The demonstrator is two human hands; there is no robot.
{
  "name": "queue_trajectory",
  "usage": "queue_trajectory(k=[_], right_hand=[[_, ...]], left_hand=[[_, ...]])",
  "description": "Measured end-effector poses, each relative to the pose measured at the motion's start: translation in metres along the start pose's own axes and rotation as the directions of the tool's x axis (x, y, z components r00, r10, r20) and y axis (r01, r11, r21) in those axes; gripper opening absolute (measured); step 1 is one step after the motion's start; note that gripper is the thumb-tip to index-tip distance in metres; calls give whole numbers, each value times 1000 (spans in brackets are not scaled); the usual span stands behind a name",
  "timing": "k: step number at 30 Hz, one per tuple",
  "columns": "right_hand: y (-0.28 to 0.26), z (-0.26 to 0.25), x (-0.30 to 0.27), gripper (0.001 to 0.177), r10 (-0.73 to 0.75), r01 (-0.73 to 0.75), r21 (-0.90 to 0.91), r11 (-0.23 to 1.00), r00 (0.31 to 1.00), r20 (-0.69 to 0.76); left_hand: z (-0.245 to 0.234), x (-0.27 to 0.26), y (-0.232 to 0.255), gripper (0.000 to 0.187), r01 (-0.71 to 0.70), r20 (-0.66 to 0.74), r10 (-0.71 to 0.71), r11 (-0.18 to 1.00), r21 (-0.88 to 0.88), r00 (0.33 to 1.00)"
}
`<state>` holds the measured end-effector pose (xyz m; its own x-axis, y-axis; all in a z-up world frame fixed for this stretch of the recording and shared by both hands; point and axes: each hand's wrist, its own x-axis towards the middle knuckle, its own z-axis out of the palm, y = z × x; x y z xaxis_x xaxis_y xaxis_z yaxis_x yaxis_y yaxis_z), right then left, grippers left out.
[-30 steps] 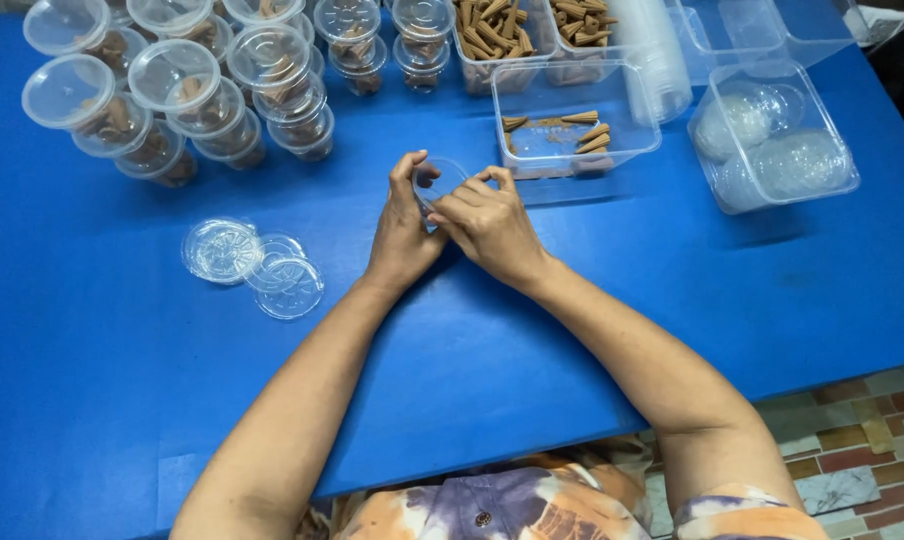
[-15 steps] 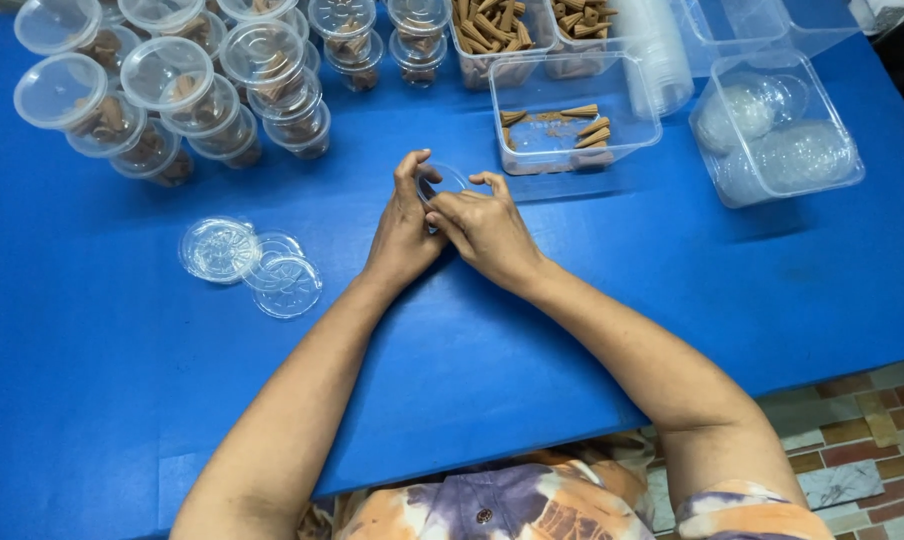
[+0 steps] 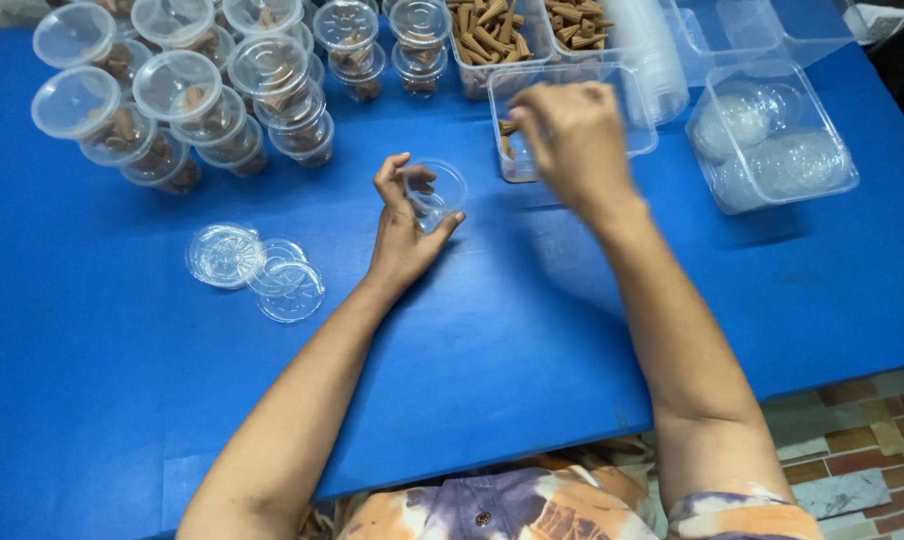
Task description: Packaging incense cones and small metal burner discs into clear plastic containers.
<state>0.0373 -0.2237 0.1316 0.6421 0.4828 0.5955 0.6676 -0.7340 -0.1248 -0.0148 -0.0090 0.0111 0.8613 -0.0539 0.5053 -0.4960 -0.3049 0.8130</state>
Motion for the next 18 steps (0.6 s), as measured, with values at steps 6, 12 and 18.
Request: queue_trajectory(k=[6, 12, 18], right_hand=[[98, 12, -11, 20, 296, -292, -53, 955, 928, 225], [118, 30, -2, 32, 567, -591, -110, 799, 679, 467], [149, 65, -7, 36, 580, -466, -347, 814, 623, 524]], left_hand=[[35, 7, 4, 76, 99, -221, -145, 974, -204, 965], [64, 26, 3, 74, 72, -322, -152, 967, -246, 934], [59, 23, 0, 73, -50, -268, -13, 973, -225, 963]])
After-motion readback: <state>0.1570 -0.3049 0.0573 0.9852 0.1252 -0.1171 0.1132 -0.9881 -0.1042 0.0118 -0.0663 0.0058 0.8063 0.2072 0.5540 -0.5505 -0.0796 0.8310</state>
